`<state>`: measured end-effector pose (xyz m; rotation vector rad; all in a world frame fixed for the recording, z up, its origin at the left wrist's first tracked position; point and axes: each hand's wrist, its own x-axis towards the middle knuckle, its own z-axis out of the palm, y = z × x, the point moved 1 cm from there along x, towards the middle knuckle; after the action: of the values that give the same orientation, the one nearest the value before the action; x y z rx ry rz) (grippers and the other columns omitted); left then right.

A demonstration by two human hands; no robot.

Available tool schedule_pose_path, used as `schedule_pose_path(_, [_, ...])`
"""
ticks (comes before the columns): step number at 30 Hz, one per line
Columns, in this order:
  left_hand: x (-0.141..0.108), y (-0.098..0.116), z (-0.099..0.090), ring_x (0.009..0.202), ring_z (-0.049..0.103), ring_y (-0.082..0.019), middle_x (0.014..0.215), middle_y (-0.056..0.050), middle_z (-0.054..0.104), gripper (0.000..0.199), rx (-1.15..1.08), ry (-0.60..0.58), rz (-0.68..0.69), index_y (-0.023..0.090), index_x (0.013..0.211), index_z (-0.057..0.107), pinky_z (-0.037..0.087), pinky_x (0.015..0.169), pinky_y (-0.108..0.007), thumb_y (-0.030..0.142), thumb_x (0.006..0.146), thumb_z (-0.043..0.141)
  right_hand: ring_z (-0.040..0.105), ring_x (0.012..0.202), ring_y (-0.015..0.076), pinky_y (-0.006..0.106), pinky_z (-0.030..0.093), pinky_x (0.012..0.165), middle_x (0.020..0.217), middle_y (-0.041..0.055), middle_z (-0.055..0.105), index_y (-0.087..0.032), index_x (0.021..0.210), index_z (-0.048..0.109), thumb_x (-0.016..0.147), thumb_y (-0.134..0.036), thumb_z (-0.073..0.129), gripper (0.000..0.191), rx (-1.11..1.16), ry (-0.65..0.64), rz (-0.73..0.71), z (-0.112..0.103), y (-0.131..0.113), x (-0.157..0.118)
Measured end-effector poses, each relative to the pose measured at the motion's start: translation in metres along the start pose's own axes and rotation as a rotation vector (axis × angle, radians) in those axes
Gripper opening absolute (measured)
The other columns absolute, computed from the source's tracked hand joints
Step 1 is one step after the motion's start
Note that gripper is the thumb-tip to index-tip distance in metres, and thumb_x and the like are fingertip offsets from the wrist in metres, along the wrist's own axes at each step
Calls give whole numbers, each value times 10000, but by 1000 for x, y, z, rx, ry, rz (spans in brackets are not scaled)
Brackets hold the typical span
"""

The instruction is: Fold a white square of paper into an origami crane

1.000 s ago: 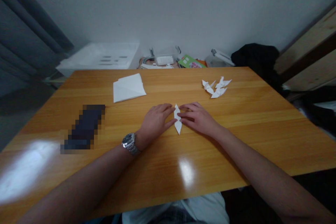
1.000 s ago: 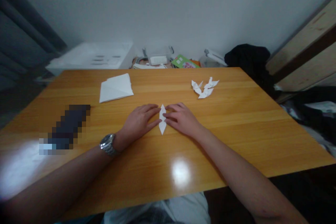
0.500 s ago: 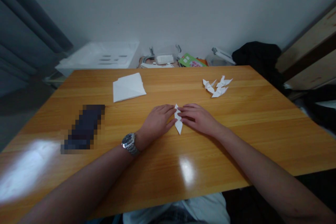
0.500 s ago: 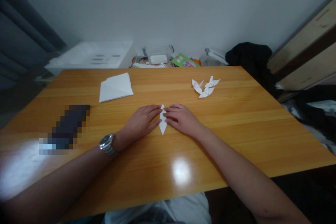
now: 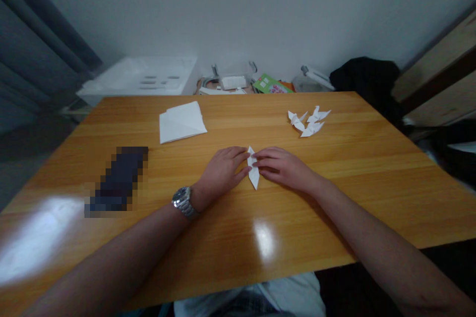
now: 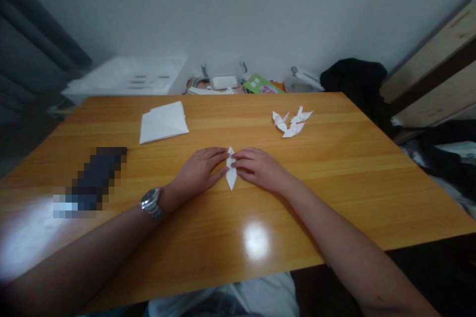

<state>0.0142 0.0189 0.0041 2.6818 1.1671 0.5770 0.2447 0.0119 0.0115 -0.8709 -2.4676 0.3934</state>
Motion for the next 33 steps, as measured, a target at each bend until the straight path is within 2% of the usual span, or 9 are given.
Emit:
schedule_pose_path(11, [0, -1, 1, 1243, 583, -272, 1364, -107, 631, 384, -19, 15, 13, 184, 1300, 639, 444, 1080, -443, 398, 1005, 519, 677, 1093, 245, 425, 533, 963, 1185, 89, 734, -235, 1084, 751, 967, -218, 592, 198, -75, 8, -8, 9, 1, 1])
schedule_pose_path(19, [3, 3, -8, 1116, 624, -234, 1227, -98, 681, 295, -87, 47, 55, 178, 1235, 652, 488, 1003, -396, 251, 1013, 471, 691, 1090, 219, 396, 546, 983, 1174, 79, 741, -242, 1130, 731, 964, -233, 598, 213, 62, 120, 108, 9, 2, -1])
schedule_pose_path(26, [1, 3, -7, 1106, 628, -233, 1220, -83, 681, 248, -101, 57, 125, 197, 1181, 666, 493, 991, -379, 312, 991, 556, 701, 1058, 220, 388, 553, 957, 1142, 85, 752, -220, 1115, 726, 970, -246, 595, 197, 52, 133, 109, 8, 1, -1])
schedule_pose_path(33, [1, 1, -5, 1051, 648, -233, 1163, -82, 697, 256, -57, -12, 135, 191, 1175, 671, 526, 944, -371, 337, 986, 579, 704, 1047, 230, 391, 568, 929, 1138, 87, 754, -206, 1109, 718, 964, -233, 611, 182, -14, 109, 54, 12, 3, 0])
